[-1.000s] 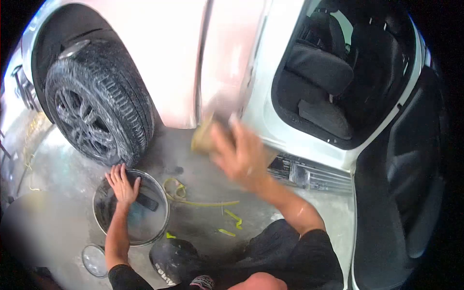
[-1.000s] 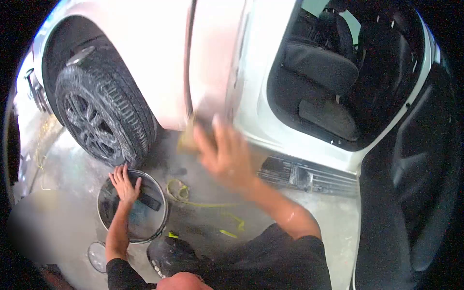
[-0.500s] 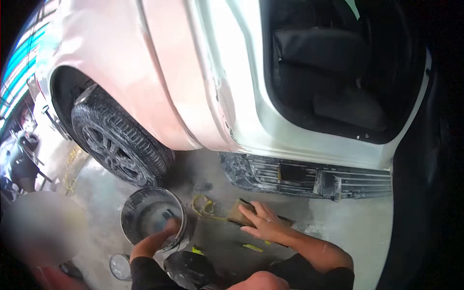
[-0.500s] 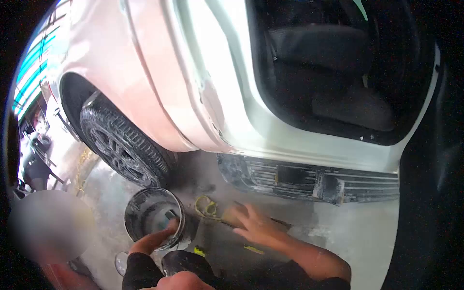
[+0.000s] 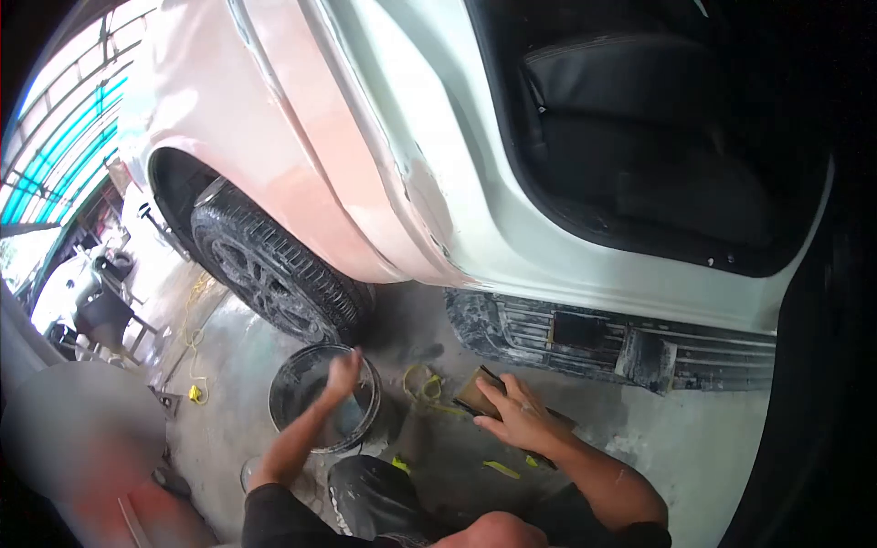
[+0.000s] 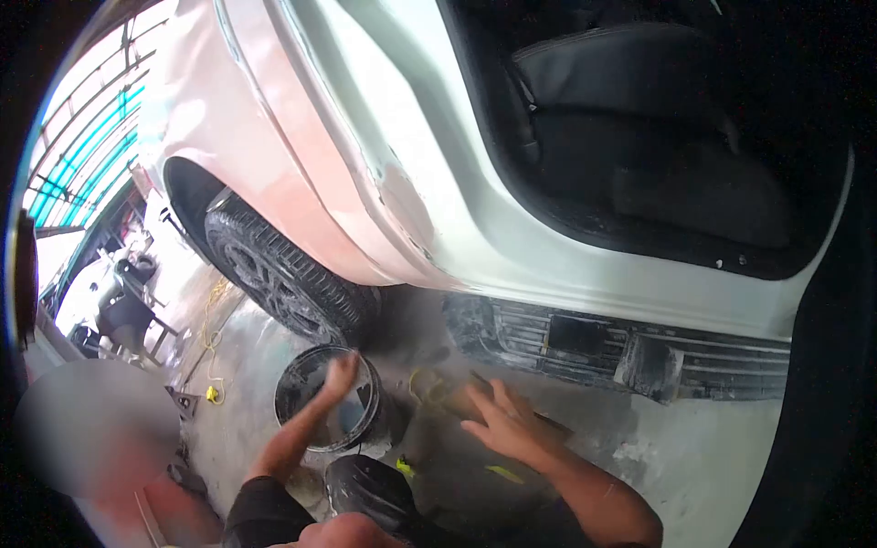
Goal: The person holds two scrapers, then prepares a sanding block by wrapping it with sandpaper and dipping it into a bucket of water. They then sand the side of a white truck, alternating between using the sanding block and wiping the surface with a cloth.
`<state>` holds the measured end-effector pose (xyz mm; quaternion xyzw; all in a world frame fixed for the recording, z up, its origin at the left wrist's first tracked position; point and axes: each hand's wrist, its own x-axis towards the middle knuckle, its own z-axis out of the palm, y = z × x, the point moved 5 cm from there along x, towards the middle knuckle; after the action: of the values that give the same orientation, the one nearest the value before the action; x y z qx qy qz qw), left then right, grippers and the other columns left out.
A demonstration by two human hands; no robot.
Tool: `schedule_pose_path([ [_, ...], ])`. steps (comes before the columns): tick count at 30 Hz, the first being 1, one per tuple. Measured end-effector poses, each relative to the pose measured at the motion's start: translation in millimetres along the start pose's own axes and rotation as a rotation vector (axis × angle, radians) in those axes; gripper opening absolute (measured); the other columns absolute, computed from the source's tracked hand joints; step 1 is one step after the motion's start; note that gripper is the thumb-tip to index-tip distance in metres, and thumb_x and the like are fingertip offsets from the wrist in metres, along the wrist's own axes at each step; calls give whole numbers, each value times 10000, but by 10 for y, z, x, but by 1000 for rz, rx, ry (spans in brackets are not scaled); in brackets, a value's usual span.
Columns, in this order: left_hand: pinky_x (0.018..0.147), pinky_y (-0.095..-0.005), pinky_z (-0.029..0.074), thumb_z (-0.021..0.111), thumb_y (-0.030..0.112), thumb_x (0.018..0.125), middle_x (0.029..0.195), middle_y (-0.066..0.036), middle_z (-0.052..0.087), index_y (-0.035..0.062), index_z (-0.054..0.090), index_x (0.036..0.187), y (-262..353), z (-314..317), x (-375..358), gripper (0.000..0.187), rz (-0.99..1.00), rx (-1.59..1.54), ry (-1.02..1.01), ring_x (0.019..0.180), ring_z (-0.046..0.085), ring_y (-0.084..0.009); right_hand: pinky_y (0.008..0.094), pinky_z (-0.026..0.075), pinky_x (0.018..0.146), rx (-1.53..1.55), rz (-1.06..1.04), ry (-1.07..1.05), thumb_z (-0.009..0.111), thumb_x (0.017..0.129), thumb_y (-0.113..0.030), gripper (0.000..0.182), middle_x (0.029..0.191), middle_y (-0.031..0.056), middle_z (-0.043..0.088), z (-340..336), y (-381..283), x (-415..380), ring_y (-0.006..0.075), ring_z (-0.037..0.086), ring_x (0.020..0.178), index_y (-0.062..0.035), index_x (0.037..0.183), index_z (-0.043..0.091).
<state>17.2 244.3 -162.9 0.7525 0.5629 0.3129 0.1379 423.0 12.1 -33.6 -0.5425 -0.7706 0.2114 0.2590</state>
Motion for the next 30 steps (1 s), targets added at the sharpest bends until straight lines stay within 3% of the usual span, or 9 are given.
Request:
schedule_pose_path([
  [3,537,-338,367,490,328,1130,600,3,418,13,526,704,2018,-1306,461,531,27,-297,322,593,397,-102,526,451,1049,42,-14,-23,753,946,-403,720,1357,280,492,60,59,148,470,509,1257,-79,1534,495],
  [5,555,-310,340,537,268,1119,658,5,420,7,514,751,2812,-1742,761,451,213,-412,545,653,372,-82,540,442,1070,42,-39,-20,721,959,-405,697,1381,277,490,136,122,230,480,488,1301,-106,1536,467],
  [6,709,-316,455,561,253,1110,821,-71,555,-26,614,933,3080,-1905,874,335,244,-308,661,784,509,-131,530,447,1056,45,-65,8,741,948,-404,712,1361,274,494,168,148,277,469,502,1269,-79,1527,487],
  [8,1061,-415,461,530,334,1114,1346,-235,585,-45,593,1340,3475,-1961,1136,446,404,-158,1105,1270,571,-274,510,456,1028,57,-110,62,782,924,-404,742,1323,267,503,271,192,335,449,529,1205,-23,1508,526],
  [10,1273,-483,225,424,469,1120,1657,-315,269,-89,278,1598,3567,-1673,1436,749,84,-403,1028,1558,278,-383,504,456,1029,82,-120,71,782,922,-406,739,1318,266,508,395,279,379,448,529,1201,-30,1506,531],
  [13,1307,-505,6,303,580,1110,1707,-336,84,-98,96,1634,3817,-1052,1399,882,-23,-396,982,1610,42,-430,501,452,1038,105,-65,-4,777,923,-415,739,1324,271,507,258,248,338,454,526,1208,-42,1510,527],
  [17,1288,-561,-38,303,562,1108,1722,-311,-50,-93,-2,1638,4057,-604,1165,896,30,-368,952,1611,-43,-439,544,418,1113,156,42,-142,737,936,-427,775,1473,271,446,233,397,282,488,451,1360,-145,1588,428],
  [23,1286,-557,-48,341,392,1117,1717,-322,-77,-96,-43,1633,4145,-327,907,807,283,-215,960,1606,-67,-456,512,433,1082,27,29,-96,777,911,-447,799,1330,287,516,516,817,320,489,509,1272,-54,1545,490],
  [30,1305,-512,14,291,268,1113,1715,-329,32,-95,-3,1636,4012,-976,1270,701,57,-277,927,1611,30,-440,548,428,1111,126,23,-240,741,923,-506,790,1438,320,478,567,741,343,520,478,1339,-117,1559,479],
])
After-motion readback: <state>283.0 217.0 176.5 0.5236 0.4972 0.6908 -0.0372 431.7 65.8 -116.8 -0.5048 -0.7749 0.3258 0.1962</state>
